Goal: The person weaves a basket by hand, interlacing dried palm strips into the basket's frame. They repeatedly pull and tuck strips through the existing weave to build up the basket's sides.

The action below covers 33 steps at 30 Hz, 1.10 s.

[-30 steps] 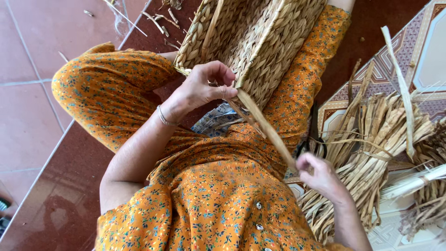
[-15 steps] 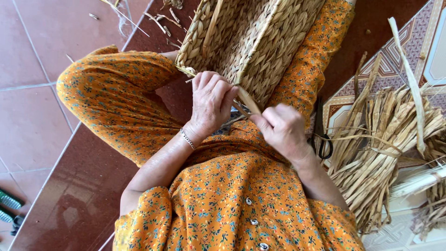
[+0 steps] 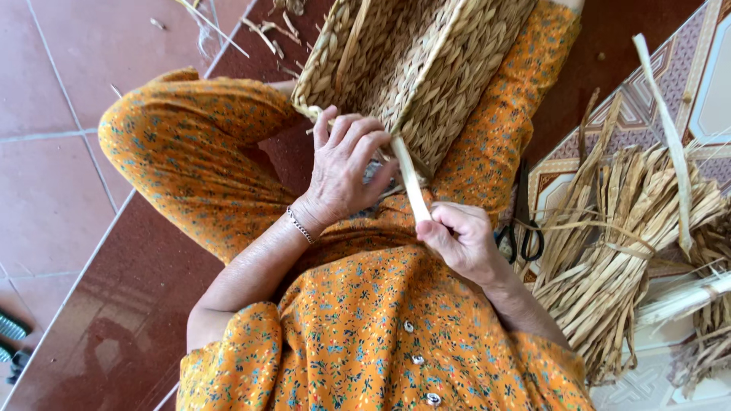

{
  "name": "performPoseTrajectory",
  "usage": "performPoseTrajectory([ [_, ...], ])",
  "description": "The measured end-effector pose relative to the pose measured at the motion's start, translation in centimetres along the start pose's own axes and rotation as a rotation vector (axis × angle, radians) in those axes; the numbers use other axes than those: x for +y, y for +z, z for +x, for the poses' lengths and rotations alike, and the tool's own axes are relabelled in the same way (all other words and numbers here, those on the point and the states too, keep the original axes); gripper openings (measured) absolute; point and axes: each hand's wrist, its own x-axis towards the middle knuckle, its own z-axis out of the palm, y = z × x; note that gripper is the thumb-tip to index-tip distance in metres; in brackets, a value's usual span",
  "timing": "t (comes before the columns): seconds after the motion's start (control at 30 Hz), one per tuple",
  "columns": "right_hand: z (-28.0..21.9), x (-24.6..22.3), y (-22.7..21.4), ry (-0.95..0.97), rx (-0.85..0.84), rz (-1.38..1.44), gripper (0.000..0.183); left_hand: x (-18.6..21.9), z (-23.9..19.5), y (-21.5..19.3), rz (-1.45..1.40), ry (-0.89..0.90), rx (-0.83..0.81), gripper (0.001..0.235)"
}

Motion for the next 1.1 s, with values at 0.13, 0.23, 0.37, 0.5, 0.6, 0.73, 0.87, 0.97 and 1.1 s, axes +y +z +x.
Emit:
performPoseTrajectory([
  [0.13, 1.8, -3.4, 0.2, -0.28, -0.187, -0.074, 0.034, 0.0, -0.7, 0.7, 0.1, -0.078, -0.023, 0.034],
  [0.23, 4.5, -3.3, -0.2, -0.564, -0.162, -0.006, 0.037, -1.6, -0.7, 1.6, 0.005, -0.202, -0.037, 0.016],
  [0.37, 6.8, -0.5, -0.5, -0.154, 0.203, -0.356, 0.012, -3.6, -1.1, 2.1, -0.54, -0.796, 0.003, 0.013],
  [0.5, 7.2, 2.3, 0.2, -0.178, 0.281, -0.446, 0.031, -5.9, -1.2, -0.2, -1.135, -0.913, 0.248, 0.024],
  [0.6, 6.9, 3.3, 1.1, -0.181, 0.319, -0.469, 0.037, -8.7, -0.5, -2.8, -1.142, -0.81, 0.415, 0.013],
  [0.73, 7.2, 3.7, 2.3, -0.017, 0.352, -0.449, 0.049, -11.5, -0.2, -5.5, -1.067, -0.86, 0.413, 0.018],
  [0.87, 7.3, 3.9, 3.5, -0.088, 0.414, -0.564, 0.065, -14.4, -0.5, -5.7, -0.964, -0.651, 0.422, 0.054],
  [0.97, 6.9, 3.9, 4.0, -0.118, 0.482, -0.659, 0.073, -16.4, -1.4, -4.3, -0.328, -0.448, 0.388, 0.088],
  [1.1, 6.3, 4.3, 4.0, -0.158, 0.479, -0.654, 0.072, -17.9, -2.1, -3.5, 0.191, -0.393, 0.214, 0.076],
])
